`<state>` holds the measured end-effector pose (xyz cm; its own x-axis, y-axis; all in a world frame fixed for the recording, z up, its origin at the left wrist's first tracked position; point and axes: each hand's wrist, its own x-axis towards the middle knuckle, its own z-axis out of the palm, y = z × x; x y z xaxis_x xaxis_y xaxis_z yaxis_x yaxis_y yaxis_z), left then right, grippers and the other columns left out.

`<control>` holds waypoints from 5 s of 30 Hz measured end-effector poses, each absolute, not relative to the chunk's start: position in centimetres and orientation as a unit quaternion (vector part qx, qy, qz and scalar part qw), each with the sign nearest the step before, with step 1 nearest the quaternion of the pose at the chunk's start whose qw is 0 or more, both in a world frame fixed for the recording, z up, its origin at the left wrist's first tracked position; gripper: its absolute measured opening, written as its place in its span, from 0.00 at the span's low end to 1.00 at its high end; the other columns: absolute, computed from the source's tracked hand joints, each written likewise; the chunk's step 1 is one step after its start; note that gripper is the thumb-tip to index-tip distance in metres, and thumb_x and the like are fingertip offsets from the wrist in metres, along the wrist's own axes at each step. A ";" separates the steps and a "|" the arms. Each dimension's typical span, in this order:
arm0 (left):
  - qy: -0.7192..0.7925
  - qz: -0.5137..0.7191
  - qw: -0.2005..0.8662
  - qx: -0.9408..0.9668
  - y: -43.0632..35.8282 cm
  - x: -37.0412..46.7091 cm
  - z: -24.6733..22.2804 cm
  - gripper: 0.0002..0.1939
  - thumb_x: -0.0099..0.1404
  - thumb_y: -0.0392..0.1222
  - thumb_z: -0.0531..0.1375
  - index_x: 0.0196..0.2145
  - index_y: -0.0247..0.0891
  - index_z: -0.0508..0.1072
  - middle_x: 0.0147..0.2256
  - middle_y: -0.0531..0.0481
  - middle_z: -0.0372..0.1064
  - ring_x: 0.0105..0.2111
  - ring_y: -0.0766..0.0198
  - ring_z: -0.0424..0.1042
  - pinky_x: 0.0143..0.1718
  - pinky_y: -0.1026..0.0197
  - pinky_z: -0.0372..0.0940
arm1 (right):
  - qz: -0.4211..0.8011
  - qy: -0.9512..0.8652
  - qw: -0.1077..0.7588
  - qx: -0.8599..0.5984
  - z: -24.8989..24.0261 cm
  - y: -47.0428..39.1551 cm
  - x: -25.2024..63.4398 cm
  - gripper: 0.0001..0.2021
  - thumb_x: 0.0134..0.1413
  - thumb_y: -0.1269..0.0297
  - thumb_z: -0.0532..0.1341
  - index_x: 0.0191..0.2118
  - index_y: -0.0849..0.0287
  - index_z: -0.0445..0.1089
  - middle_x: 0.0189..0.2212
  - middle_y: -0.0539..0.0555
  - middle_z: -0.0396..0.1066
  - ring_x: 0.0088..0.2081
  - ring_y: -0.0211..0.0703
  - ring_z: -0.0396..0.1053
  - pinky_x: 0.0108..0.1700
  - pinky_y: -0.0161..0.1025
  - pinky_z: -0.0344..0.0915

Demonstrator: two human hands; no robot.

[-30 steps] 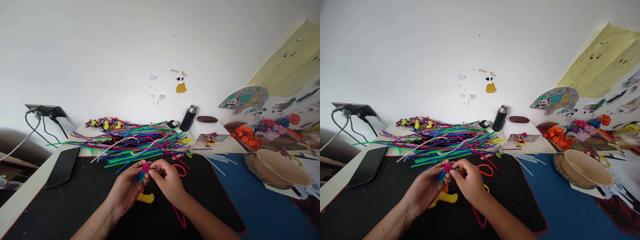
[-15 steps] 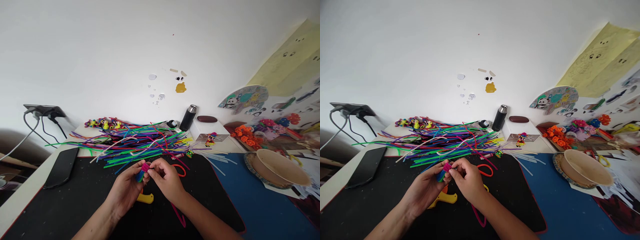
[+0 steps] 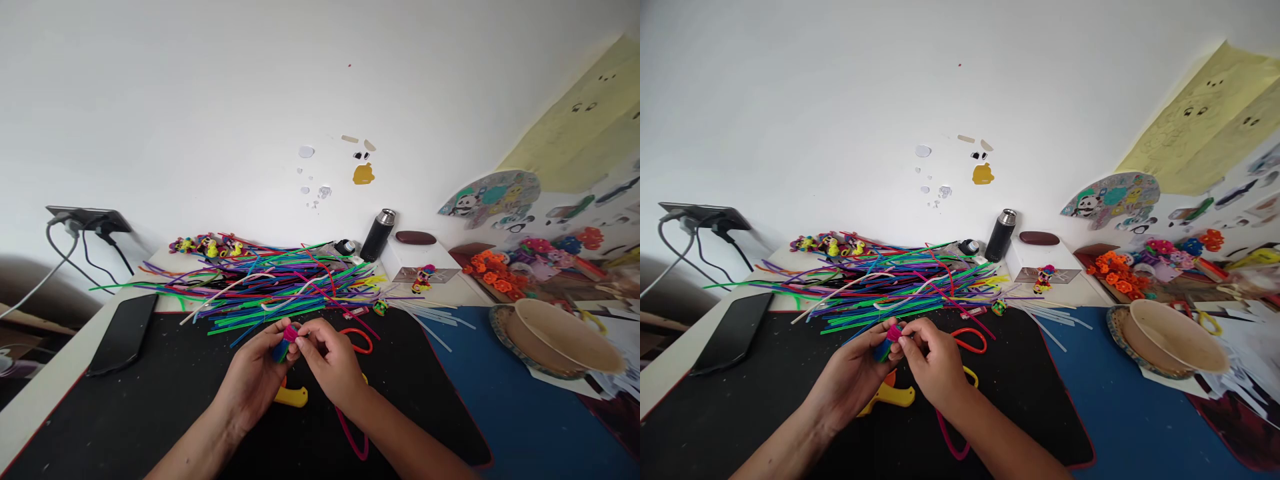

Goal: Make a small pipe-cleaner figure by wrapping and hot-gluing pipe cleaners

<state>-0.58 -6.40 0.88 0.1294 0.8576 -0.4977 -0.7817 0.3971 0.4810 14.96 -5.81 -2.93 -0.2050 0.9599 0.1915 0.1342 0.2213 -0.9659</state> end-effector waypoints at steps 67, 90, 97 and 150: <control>0.440 0.572 0.689 0.064 -5.8 -0.1 1.2 0.16 0.61 0.23 0.59 0.45 0.32 0.78 0.31 0.46 0.77 0.26 0.64 0.75 0.31 0.63 0.74 | 0.625 -0.474 0.462 -0.414 -4.7 -5.6 14.0 0.23 0.60 0.40 0.69 0.35 0.56 0.68 0.27 0.47 0.72 0.17 0.30 0.52 0.19 0.32 0.47; 0.455 0.563 0.690 0.022 -6.0 0.1 1.5 0.17 0.64 0.21 0.56 0.44 0.34 0.79 0.31 0.48 0.78 0.29 0.65 0.77 0.34 0.63 0.75 | 0.552 -0.543 0.441 -0.454 -5.3 -5.9 14.2 0.16 0.64 0.48 0.68 0.36 0.55 0.71 0.22 0.44 0.61 0.23 0.38 0.58 0.26 0.36 0.52; 0.457 0.555 0.695 0.018 -6.3 0.1 0.9 0.15 0.68 0.21 0.56 0.45 0.32 0.78 0.32 0.45 0.79 0.29 0.65 0.78 0.34 0.63 0.76 | 0.505 -0.566 0.447 -0.474 -5.8 -5.6 14.3 0.12 0.64 0.53 0.67 0.35 0.56 0.72 0.25 0.47 0.65 0.27 0.40 0.61 0.30 0.37 0.55; 0.338 0.482 0.786 0.187 -2.2 -1.9 -2.0 0.19 0.56 0.33 0.77 0.46 0.34 0.83 0.36 0.46 0.79 0.31 0.60 0.78 0.36 0.60 0.74 | 0.747 -0.391 0.459 -0.279 -4.8 -1.5 14.3 0.22 0.60 0.42 0.71 0.36 0.60 0.74 0.15 0.43 0.64 0.13 0.31 0.53 0.17 0.32 0.46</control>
